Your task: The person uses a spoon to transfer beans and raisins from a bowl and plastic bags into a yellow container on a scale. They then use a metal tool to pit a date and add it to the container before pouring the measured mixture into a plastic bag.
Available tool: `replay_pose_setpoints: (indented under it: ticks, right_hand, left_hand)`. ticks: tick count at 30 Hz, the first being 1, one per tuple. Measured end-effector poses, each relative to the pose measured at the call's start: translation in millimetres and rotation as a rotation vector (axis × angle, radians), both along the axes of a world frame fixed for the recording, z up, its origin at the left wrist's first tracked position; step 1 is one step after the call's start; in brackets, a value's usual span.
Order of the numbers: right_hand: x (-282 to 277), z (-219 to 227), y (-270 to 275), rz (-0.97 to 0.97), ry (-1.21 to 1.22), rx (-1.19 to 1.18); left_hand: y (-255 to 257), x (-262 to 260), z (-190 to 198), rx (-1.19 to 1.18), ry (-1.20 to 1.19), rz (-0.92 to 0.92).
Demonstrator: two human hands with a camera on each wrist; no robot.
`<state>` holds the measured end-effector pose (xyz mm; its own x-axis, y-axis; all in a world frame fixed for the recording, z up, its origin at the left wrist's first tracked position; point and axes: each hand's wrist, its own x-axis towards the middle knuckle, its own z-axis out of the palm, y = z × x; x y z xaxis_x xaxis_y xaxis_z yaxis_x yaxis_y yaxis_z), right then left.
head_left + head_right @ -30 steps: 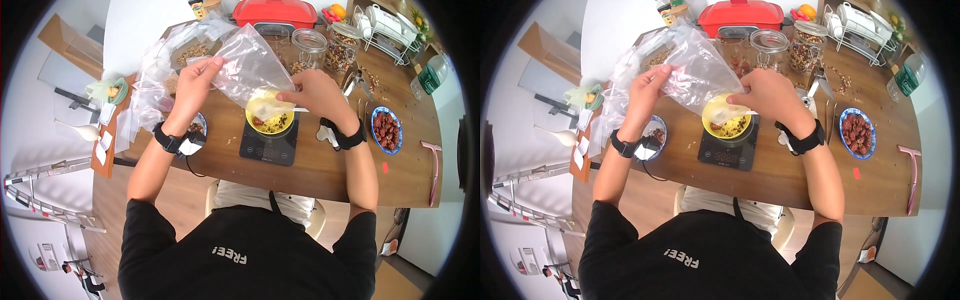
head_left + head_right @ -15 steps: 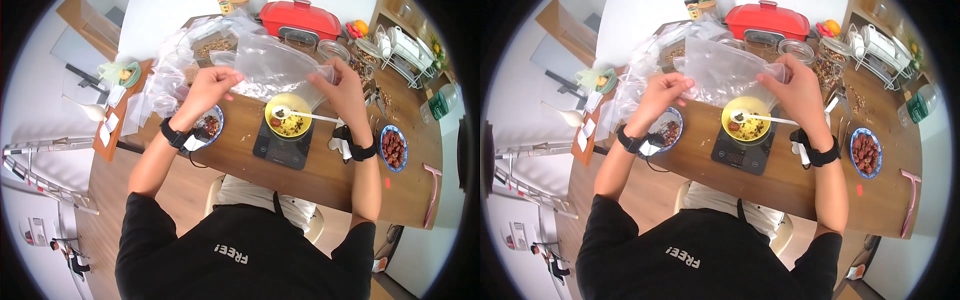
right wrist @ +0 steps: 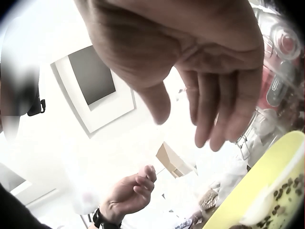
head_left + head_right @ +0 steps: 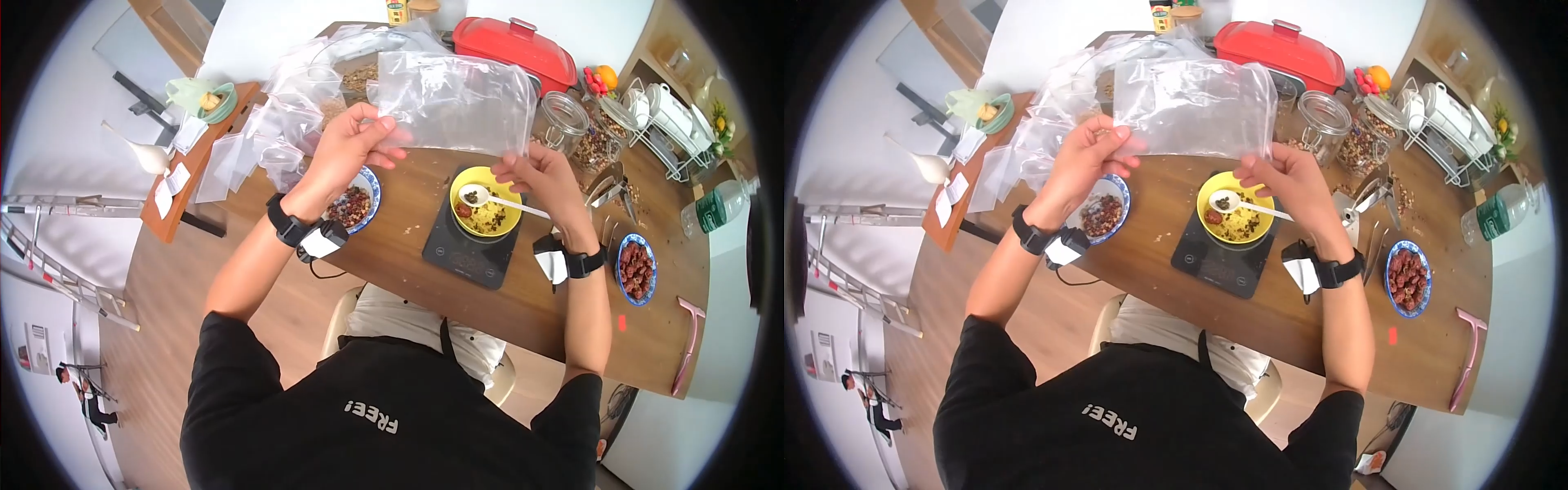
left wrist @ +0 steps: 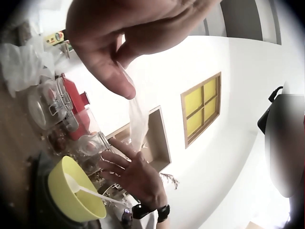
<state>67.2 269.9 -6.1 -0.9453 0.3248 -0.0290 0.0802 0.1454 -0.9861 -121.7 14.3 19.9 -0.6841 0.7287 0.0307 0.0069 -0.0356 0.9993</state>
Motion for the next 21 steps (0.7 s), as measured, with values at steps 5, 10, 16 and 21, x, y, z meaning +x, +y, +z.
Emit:
replay_pose_setpoints:
  ticks: [5, 10, 16, 21]
  right_hand:
    - [6, 10, -7, -0.133, 0.039, 0.052]
    - [5, 6, -8, -0.123, 0.188, 0.068]
    - [7, 1, 3, 0.072, -0.075, 0.294]
    - [11, 12, -7, 0.119, -0.161, 0.318]
  left_hand:
    - [-4, -9, -6, -0.029, 0.078, -0.02]
    - [-6, -10, -9, -0.043, 0.071, -0.009]
    - [-4, -18, -7, -0.098, 0.148, -0.021]
    - [-7, -17, -8, -0.139, 0.163, -0.022]
